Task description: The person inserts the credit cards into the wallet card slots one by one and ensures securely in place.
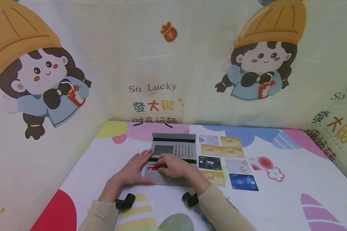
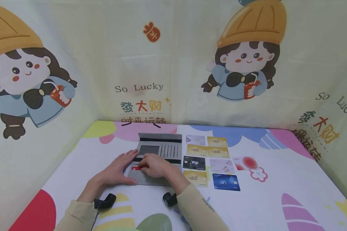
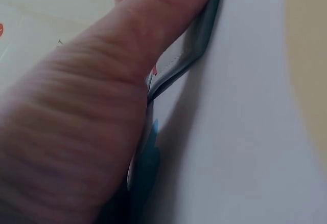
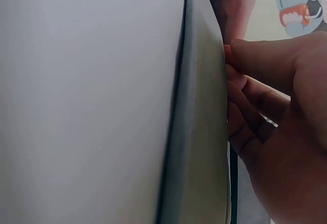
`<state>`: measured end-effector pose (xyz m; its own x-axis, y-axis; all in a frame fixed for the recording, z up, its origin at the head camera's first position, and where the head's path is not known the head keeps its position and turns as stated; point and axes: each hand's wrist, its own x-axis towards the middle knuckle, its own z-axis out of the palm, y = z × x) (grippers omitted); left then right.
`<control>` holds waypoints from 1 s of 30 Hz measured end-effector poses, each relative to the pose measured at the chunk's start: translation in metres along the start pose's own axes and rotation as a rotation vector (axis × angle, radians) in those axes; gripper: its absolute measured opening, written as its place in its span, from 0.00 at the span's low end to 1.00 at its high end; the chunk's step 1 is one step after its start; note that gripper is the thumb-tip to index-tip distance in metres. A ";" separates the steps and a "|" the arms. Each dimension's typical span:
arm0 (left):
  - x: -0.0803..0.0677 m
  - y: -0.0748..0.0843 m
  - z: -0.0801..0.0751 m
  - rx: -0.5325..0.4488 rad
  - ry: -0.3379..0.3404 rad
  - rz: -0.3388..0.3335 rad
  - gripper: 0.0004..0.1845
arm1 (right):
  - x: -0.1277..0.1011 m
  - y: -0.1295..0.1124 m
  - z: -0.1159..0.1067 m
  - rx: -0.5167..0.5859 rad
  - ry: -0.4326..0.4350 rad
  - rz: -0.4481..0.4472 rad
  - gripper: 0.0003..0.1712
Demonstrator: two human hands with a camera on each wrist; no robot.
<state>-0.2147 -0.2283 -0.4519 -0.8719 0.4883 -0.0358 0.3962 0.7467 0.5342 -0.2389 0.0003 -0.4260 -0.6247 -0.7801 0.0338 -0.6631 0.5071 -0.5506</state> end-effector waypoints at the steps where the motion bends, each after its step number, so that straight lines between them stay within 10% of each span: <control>1: 0.000 0.000 0.000 0.001 0.000 0.001 0.61 | 0.000 0.000 0.000 0.001 0.000 -0.001 0.12; 30: 0.000 -0.002 0.002 -0.015 0.003 -0.007 0.62 | -0.010 0.008 -0.015 0.309 0.124 0.068 0.16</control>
<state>-0.2156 -0.2291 -0.4548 -0.8756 0.4816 -0.0377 0.3853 0.7434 0.5466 -0.2436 0.0177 -0.4181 -0.7215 -0.6879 0.0790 -0.4736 0.4070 -0.7810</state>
